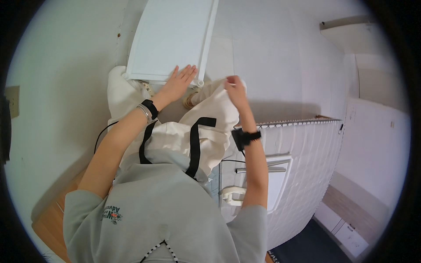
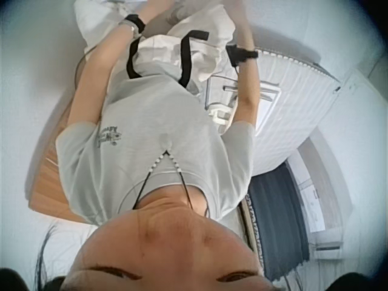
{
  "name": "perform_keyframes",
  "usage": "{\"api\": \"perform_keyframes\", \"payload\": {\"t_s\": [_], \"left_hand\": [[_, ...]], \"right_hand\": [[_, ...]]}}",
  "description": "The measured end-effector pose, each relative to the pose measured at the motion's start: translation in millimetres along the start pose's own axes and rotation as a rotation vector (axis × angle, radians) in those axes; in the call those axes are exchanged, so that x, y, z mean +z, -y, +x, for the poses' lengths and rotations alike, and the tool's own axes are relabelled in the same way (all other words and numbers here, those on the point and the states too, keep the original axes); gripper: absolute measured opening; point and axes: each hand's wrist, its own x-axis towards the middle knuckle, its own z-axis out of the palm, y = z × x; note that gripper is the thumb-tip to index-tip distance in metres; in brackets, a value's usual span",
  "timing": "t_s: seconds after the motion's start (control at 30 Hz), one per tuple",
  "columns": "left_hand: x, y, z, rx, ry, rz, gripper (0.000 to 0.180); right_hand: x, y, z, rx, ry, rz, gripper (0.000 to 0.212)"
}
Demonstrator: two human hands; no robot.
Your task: Assembling or disassembling a white plastic shelf unit by connecting metal poles to the trays.
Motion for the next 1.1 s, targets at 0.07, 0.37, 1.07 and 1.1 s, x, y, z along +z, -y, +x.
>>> {"api": "perform_keyframes", "payload": {"t_s": [0.07, 0.37, 1.07, 1.1], "left_hand": [[-2.0, 1.4, -4.3, 0.005, 0.024, 0.014, 0.051], [-14.7, 37.6, -43.1, -0.097, 0.113, 0.093, 0.051], [-21.3, 109.9, -42.3, 0.124, 0.257, 0.152, 0.054], [-21.3, 120.9, -43.8, 0.132, 0.252, 0.158, 0.054]], "right_hand": [[39.4, 5.2, 29.5, -0.093, 0.006, -0.212, 0.044], [94.6, -13.9, 116.2, 0.056, -0.045, -0.286, 0.054], [119.8, 7.3, 66.7, 0.279, -0.073, 0.039, 0.041], [126.4, 12.2, 62.6, 0.324, -0.069, 0.106, 0.041]]}}
